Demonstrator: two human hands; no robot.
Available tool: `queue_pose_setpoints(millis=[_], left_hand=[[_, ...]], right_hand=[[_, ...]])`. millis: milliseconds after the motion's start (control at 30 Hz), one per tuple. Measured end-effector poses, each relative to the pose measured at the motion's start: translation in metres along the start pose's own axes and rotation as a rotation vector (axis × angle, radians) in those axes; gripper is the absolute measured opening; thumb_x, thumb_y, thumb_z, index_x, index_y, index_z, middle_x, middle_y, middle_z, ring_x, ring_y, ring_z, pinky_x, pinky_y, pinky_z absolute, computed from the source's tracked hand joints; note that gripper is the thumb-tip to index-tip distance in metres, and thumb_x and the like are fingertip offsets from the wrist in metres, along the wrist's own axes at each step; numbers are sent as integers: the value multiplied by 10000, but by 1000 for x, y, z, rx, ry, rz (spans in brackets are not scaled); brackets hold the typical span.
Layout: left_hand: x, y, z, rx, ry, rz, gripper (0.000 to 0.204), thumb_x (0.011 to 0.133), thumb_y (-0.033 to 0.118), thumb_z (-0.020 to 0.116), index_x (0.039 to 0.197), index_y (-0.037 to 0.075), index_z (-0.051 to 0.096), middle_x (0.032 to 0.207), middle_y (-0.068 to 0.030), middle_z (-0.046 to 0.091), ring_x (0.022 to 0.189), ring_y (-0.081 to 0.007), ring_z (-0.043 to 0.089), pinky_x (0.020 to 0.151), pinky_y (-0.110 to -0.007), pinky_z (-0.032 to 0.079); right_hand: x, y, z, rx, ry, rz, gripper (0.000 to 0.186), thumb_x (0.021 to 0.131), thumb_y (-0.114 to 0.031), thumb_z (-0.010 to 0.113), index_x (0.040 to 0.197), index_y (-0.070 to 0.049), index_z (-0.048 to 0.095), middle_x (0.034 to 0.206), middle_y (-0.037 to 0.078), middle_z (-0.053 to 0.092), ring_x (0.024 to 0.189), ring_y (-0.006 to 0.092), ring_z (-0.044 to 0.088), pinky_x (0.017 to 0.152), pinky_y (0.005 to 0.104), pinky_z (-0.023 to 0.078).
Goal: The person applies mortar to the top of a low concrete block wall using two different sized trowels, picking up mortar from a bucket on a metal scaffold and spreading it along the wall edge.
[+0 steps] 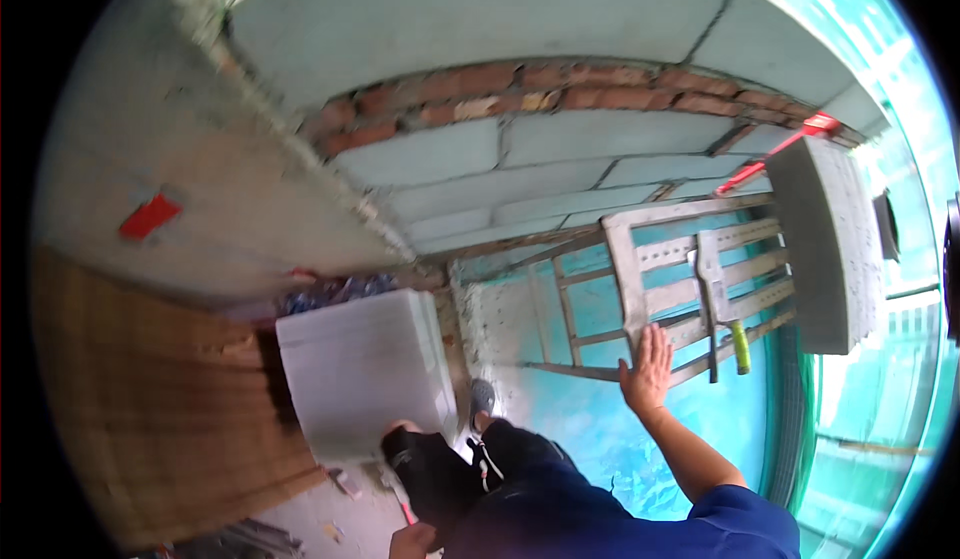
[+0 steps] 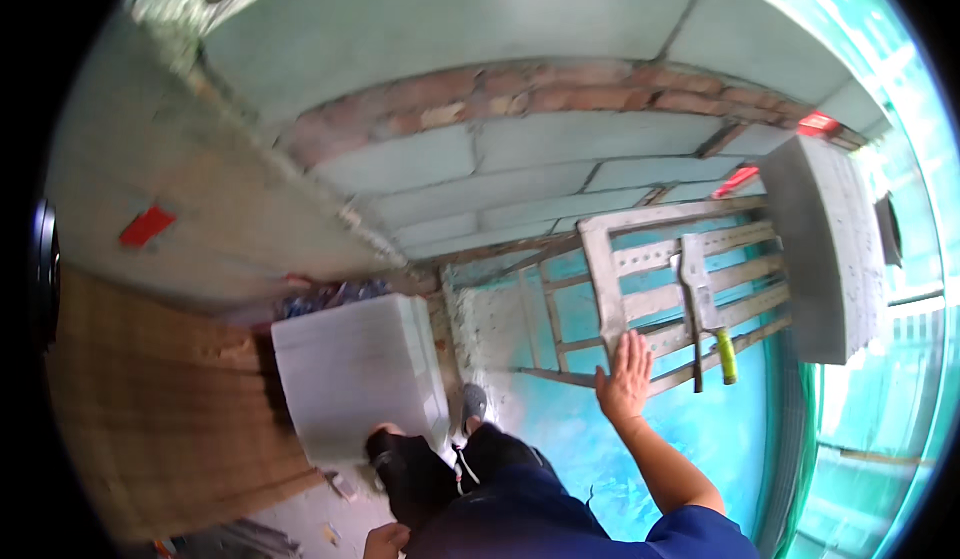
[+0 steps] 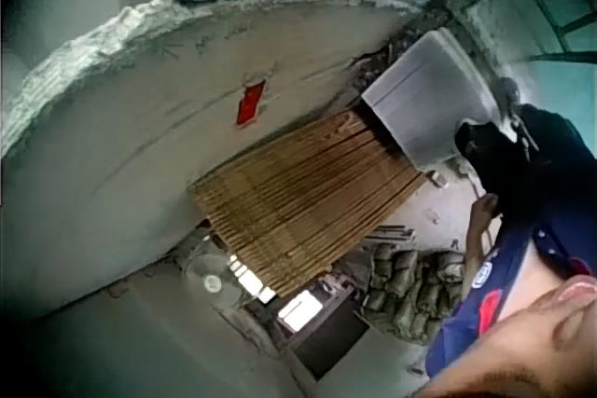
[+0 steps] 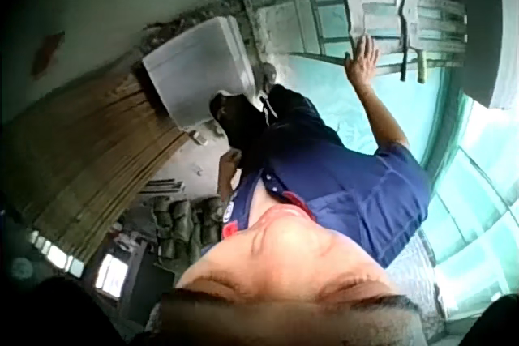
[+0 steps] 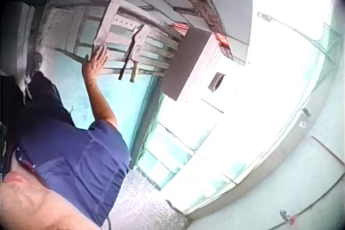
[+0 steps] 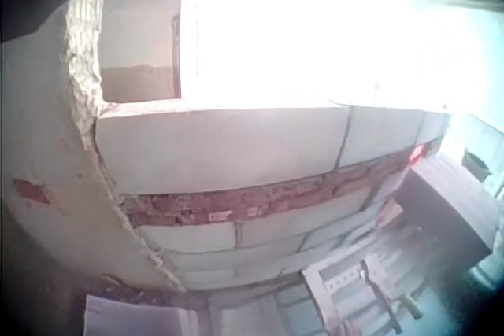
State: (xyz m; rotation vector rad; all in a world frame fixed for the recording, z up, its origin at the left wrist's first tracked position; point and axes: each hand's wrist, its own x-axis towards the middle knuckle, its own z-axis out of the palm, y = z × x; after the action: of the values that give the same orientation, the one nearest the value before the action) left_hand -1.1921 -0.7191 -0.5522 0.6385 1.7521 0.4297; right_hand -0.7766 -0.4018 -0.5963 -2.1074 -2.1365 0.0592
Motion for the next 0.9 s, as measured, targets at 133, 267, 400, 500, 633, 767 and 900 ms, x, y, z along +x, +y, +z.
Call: queue_pose_setpoints(millis=[133, 267, 400, 500, 633, 767, 900], left_hand=[[45, 126, -65, 158, 103, 242, 260, 900, 265, 600, 991, 29, 661, 869, -114, 650, 816, -204, 606, 728, -339, 480], [135, 169, -104, 6, -139, 48, 299, 910, 288, 582, 1043, 24, 623, 930, -110, 647, 845, -239, 610, 765, -377, 478], [180, 248, -113, 421, -217, 394, 280, 903, 280, 582, 1028, 33, 628, 956, -159, 655, 915, -311, 612, 811, -385, 467], [187, 333, -113, 533, -400, 430, 286, 904, 291, 571, 1029, 40, 627, 961, -186, 648, 914, -354, 606, 797, -399, 467], [166, 506, -63, 676, -413, 976, 305, 912, 353, 560, 931, 63, 653, 820, -151, 649, 759, -350, 621, 672, -413, 495], [131, 655, 26, 605, -538, 1453, 141, 777, 72, 659, 902, 25, 616, 886, -156, 640, 848, -337, 621, 748, -378, 502], [74, 802, 126, 573, -505, 1832, 178, 782, 66, 654, 951, 20, 618, 1022, -155, 634, 981, -333, 599, 861, -379, 473]], right_hand=[[11, -5, -11, -15, -41, 34, 696, 751, -147, 617, 1374, -4, 344, 1430, 169, 354, 1353, 352, 293, 1123, 486, 201], [15, -1, -9, -105, -50, 47, 613, 780, -118, 563, 1353, -8, 375, 1415, 153, 380, 1336, 338, 330, 1111, 487, 233], [13, 0, -6, -224, -144, 64, 553, 835, -115, 495, 1363, -8, 371, 1430, 147, 370, 1338, 327, 332, 1103, 495, 240], [-4, 3, -7, -245, -232, 99, 554, 866, -135, 435, 1399, -25, 331, 1465, 139, 327, 1365, 314, 298, 1113, 504, 216], [-1, -8, -9, -178, -213, 166, 599, 864, -129, 439, 1439, -84, 277, 1503, 106, 271, 1394, 268, 264, 1125, 504, 187], [49, -50, -58, -130, -486, 304, 639, 873, -283, 548, 1433, -103, 296, 1487, 107, 303, 1359, 259, 323, 1102, 492, 237], [53, -39, -161, 639, -488, 646, 698, 836, -479, 625, 1361, -75, 407, 1302, 155, 535, 1177, 328, 526, 986, 429, 413]])
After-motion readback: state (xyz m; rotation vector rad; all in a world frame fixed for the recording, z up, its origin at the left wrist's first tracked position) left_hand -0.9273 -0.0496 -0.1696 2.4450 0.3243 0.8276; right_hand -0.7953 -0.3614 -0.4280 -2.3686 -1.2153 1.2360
